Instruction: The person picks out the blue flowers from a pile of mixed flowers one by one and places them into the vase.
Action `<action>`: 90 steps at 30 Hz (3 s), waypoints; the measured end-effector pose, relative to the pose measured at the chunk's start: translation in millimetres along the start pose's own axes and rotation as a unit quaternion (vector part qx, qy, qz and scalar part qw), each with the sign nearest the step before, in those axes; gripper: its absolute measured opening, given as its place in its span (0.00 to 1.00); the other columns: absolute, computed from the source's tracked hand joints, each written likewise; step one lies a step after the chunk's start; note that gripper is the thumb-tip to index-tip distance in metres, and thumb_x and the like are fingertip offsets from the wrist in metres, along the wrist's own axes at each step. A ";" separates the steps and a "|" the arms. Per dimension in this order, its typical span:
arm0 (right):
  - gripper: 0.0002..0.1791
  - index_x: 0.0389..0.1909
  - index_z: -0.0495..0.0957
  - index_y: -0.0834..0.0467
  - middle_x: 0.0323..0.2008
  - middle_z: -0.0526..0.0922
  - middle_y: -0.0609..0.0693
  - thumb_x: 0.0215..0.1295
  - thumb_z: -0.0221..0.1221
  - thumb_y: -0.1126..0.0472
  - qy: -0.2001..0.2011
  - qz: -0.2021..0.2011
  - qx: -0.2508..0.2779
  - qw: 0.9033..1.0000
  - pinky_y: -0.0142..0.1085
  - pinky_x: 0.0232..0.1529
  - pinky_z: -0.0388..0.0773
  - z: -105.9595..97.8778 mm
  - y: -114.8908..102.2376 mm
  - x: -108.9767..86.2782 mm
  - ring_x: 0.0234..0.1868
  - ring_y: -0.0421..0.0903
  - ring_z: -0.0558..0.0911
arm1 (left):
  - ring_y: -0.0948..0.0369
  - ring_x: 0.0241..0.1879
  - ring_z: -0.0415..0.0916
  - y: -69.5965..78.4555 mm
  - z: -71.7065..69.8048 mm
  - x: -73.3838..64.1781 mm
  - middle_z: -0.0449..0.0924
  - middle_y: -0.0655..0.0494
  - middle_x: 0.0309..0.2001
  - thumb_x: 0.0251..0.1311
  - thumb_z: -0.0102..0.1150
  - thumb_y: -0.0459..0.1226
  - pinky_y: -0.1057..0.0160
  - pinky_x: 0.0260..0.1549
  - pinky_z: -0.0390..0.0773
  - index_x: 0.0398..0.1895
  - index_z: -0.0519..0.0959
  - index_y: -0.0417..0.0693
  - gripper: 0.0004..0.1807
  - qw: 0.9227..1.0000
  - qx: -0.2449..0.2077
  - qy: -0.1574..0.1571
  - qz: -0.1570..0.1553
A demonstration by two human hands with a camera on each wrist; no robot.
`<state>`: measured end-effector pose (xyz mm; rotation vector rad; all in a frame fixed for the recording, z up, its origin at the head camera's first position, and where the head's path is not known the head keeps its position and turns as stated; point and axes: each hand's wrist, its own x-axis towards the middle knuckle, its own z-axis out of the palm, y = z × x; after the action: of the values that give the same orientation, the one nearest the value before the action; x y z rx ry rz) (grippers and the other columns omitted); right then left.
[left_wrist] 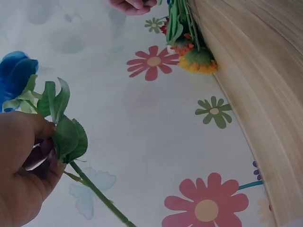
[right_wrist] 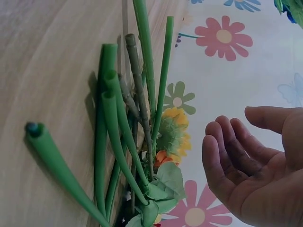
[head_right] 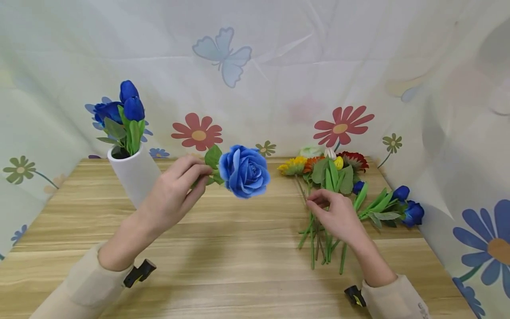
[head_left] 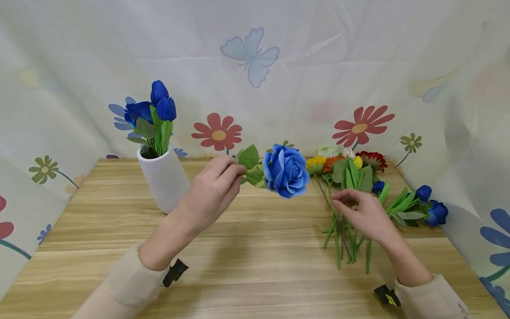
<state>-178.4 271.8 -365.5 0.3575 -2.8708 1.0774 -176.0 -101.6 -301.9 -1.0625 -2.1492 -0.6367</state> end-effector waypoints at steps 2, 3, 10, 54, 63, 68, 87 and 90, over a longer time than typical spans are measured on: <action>0.15 0.53 0.82 0.62 0.45 0.86 0.53 0.77 0.59 0.55 0.000 0.000 0.001 1.000 0.36 0.34 0.78 0.3 0.3 -0.3 0.43 0.49 0.83 | 0.51 0.43 0.75 1.8 -0.4 1.0 0.76 0.45 0.43 0.66 0.63 0.25 0.58 0.45 0.81 0.45 0.82 0.33 0.07 1.000 0.012 0.003 0.005; 0.15 0.53 0.82 0.63 0.45 0.86 0.53 0.77 0.60 0.55 0.001 0.000 0.001 1.000 0.36 0.34 0.79 0.3 0.4 -0.4 0.43 0.49 0.83 | 0.51 0.43 0.74 2.8 -0.7 1.6 0.76 0.45 0.42 0.66 0.63 0.24 0.58 0.45 0.81 0.45 0.82 0.33 0.07 1.000 0.018 0.005 0.007; 0.15 0.53 0.82 0.63 0.44 0.86 0.53 0.76 0.60 0.55 -0.001 0.001 0.002 1.000 0.37 0.35 0.79 1.2 1.0 -0.8 0.43 0.50 0.83 | 0.48 0.42 0.74 9.4 -3.2 4.9 0.75 0.43 0.41 0.66 0.63 0.24 0.54 0.45 0.79 0.44 0.81 0.31 0.06 0.997 0.065 0.017 0.022; 0.16 0.53 0.82 0.62 0.43 0.86 0.52 0.77 0.60 0.54 -0.019 -0.001 0.011 1.000 0.37 0.34 0.78 4.1 5.2 -1.5 0.43 0.49 0.82 | 0.42 0.49 0.73 12.1 -11.6 17.5 0.77 0.38 0.47 0.64 0.64 0.23 0.50 0.48 0.77 0.47 0.82 0.32 0.09 0.976 0.193 0.033 0.093; 0.15 0.52 0.82 0.62 0.43 0.86 0.53 0.76 0.60 0.55 -0.020 -0.005 0.013 1.000 0.37 0.35 0.78 6.3 6.4 -2.1 0.43 0.48 0.82 | 0.41 0.46 0.73 -0.7 -14.2 15.3 0.77 0.36 0.45 0.64 0.62 0.20 0.48 0.48 0.77 0.46 0.81 0.30 0.09 0.981 0.172 0.059 0.066; 0.15 0.52 0.82 0.61 0.43 0.86 0.52 0.76 0.60 0.55 -0.020 -0.007 0.010 1.000 0.38 0.37 0.78 7.0 6.8 -1.9 0.43 0.48 0.82 | 0.41 0.45 0.73 -7.1 -16.0 15.1 0.76 0.36 0.44 0.66 0.56 0.19 0.48 0.48 0.78 0.44 0.81 0.29 0.07 0.981 0.171 0.081 0.052; 0.16 0.52 0.82 0.63 0.44 0.86 0.51 0.77 0.60 0.54 -0.026 -0.003 0.014 1.000 0.37 0.37 0.78 6.2 8.2 -3.0 0.44 0.50 0.82 | 0.41 0.42 0.74 -20.1 -23.3 19.1 0.76 0.37 0.43 0.70 0.57 0.24 0.49 0.43 0.78 0.43 0.80 0.31 0.03 0.974 0.129 0.182 -0.044; 0.16 0.52 0.82 0.63 0.44 0.86 0.51 0.77 0.60 0.54 -0.028 -0.004 0.012 1.000 0.37 0.36 0.79 5.7 8.9 -2.2 0.44 0.50 0.82 | 0.42 0.39 0.73 -22.4 -25.5 19.3 0.76 0.38 0.41 0.72 0.56 0.24 0.49 0.39 0.75 0.42 0.80 0.32 0.04 0.970 0.128 0.199 -0.060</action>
<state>-178.2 275.0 -375.8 0.4051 -2.9040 1.1196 -194.8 -121.1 -273.8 -0.6107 -1.8877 -0.5536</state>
